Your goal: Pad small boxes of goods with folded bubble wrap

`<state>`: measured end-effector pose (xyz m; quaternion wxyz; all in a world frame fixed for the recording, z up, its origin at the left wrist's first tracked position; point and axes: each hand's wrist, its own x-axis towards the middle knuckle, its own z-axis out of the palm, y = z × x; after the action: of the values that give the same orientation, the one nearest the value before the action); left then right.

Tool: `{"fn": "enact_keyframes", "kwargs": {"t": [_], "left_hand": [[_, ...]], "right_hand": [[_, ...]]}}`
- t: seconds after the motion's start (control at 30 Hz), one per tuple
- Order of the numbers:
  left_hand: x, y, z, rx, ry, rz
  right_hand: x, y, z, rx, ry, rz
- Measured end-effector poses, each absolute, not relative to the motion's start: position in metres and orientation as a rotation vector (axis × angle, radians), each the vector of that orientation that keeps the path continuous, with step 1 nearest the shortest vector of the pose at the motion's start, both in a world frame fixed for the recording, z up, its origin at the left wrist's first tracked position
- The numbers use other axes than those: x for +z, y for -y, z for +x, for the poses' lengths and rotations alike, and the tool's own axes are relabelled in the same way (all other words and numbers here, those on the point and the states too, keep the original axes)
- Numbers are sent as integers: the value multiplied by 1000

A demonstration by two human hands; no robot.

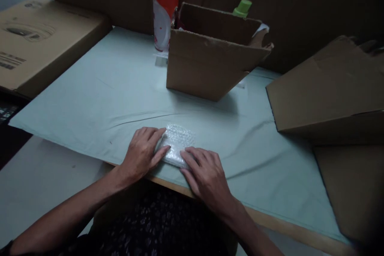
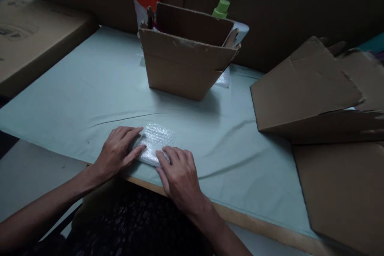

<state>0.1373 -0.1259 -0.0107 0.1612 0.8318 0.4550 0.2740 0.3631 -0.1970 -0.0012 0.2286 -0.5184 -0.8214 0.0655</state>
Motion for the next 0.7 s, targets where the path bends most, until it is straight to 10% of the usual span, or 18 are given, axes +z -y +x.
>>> {"fn": "enact_keyframes", "kwargs": {"t": [0.37, 0.7], "left_hand": [[6, 149, 154, 806, -999, 906], [41, 74, 173, 1002, -1059, 2312]], "right_hand": [[16, 183, 369, 921, 1755, -1480], [2, 190, 418, 1210, 1387, -1589]]}}
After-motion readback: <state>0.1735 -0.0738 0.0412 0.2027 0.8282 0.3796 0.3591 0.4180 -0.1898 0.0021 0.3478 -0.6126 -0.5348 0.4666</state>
